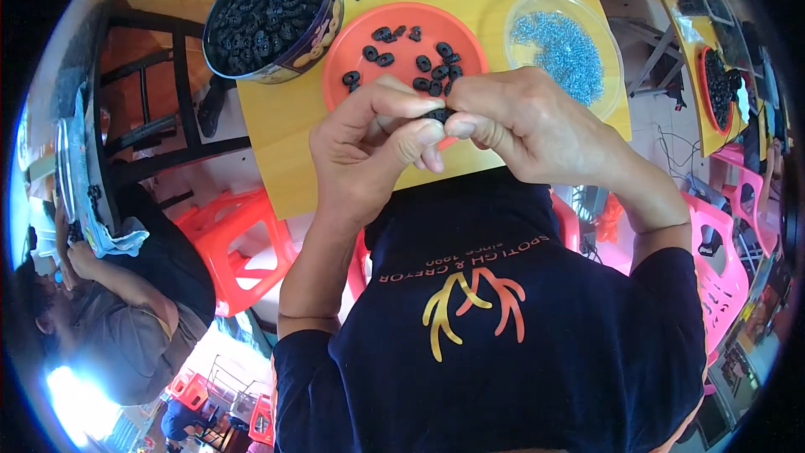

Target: The person assembles components by picking up beads and plastic pieces from containers and inserting the beads into the plastic pieces by hand.

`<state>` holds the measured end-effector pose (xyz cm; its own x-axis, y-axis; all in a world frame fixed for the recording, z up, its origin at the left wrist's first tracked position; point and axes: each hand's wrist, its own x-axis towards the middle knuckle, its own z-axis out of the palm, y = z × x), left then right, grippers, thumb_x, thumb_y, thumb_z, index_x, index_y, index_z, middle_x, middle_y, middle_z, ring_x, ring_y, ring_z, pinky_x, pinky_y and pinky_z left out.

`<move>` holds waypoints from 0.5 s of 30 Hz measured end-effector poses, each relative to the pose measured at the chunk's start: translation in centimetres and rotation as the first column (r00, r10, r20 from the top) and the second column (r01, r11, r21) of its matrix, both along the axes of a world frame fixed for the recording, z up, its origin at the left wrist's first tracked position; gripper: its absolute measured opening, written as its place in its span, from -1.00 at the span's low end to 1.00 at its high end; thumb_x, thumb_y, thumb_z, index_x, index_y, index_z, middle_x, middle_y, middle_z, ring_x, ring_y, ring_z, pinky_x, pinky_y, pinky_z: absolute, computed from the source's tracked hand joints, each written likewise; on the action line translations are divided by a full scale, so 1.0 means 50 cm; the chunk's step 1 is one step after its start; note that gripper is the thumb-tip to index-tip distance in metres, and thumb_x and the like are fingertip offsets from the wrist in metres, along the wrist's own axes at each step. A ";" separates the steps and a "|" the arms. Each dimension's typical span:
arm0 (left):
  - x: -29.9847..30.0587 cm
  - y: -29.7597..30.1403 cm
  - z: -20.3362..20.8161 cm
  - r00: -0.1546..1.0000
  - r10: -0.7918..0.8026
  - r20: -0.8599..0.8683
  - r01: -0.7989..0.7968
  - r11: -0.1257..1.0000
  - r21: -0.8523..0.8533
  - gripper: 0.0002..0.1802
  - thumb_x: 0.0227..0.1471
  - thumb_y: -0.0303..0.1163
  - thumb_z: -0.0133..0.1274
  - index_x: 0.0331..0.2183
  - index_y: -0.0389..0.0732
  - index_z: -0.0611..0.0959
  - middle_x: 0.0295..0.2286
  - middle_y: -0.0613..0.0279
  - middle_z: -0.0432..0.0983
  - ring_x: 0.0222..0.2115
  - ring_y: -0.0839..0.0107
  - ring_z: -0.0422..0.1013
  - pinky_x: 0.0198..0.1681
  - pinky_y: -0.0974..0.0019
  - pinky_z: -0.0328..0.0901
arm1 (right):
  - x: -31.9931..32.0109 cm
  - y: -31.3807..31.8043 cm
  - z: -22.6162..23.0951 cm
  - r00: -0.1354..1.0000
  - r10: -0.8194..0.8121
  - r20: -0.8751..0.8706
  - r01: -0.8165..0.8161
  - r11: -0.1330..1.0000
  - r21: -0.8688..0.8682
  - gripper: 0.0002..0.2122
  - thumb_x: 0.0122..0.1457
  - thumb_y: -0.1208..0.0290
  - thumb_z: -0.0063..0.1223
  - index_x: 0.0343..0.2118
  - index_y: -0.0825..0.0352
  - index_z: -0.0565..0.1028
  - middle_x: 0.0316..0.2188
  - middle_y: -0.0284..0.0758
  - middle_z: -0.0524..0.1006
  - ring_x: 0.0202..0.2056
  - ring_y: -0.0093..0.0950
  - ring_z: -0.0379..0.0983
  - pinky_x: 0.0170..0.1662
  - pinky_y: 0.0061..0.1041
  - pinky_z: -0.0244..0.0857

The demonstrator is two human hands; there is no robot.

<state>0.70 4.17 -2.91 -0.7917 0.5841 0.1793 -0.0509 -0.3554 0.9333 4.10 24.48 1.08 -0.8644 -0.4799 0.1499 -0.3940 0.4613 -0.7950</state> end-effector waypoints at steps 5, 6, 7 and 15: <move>-0.012 0.008 -0.008 0.977 0.028 0.212 -0.045 0.996 0.076 -0.83 0.06 -0.60 0.09 -0.23 -0.35 0.56 -0.45 0.11 0.53 -0.55 0.41 0.48 -0.51 0.45 0.35 | -0.015 0.016 -0.010 0.981 -0.009 0.193 0.043 0.984 -0.172 -0.67 0.34 0.17 -0.17 -0.37 0.37 0.42 -0.65 -0.19 0.40 -0.58 -0.25 0.42 -0.46 -0.34 0.29; -0.013 0.010 -0.009 0.958 0.016 0.287 -0.047 0.994 0.103 -0.83 0.07 -0.58 0.10 -0.23 -0.34 0.55 -0.45 0.10 0.54 -0.55 0.40 0.48 -0.52 0.45 0.35 | -0.018 0.016 -0.016 0.955 -0.005 0.298 0.088 0.960 -0.265 -0.64 0.36 0.13 -0.21 -0.34 0.37 0.43 -0.66 -0.33 0.39 -0.60 -0.48 0.37 -0.47 -0.49 0.29; -0.014 0.011 -0.010 0.958 0.021 0.286 -0.053 0.993 0.105 -0.83 0.07 -0.58 0.10 -0.23 -0.34 0.55 -0.45 0.10 0.54 -0.55 0.40 0.48 -0.52 0.45 0.35 | -0.017 0.017 -0.021 0.955 0.000 0.297 0.082 0.961 -0.263 -0.64 0.36 0.13 -0.21 -0.34 0.37 0.43 -0.66 -0.33 0.39 -0.60 -0.48 0.37 -0.47 -0.49 0.29; -0.008 0.014 -0.005 0.968 0.154 0.200 -0.136 0.985 -0.105 -0.83 0.07 -0.58 0.09 -0.23 -0.33 0.55 -0.45 0.17 0.53 -0.57 0.51 0.44 -0.51 0.48 0.32 | -0.002 0.025 -0.054 0.934 -0.124 0.335 0.212 0.947 -0.241 -0.67 0.38 0.20 -0.24 -0.31 0.40 0.42 -0.55 -0.38 0.46 -0.55 -0.59 0.39 -0.50 -0.61 0.27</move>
<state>0.31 4.89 -3.15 -0.8834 0.4665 -0.0449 -0.2002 -0.2889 0.9362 3.99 25.72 -1.62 -0.9523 -0.3028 -0.0378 -0.0412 0.2503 -0.9673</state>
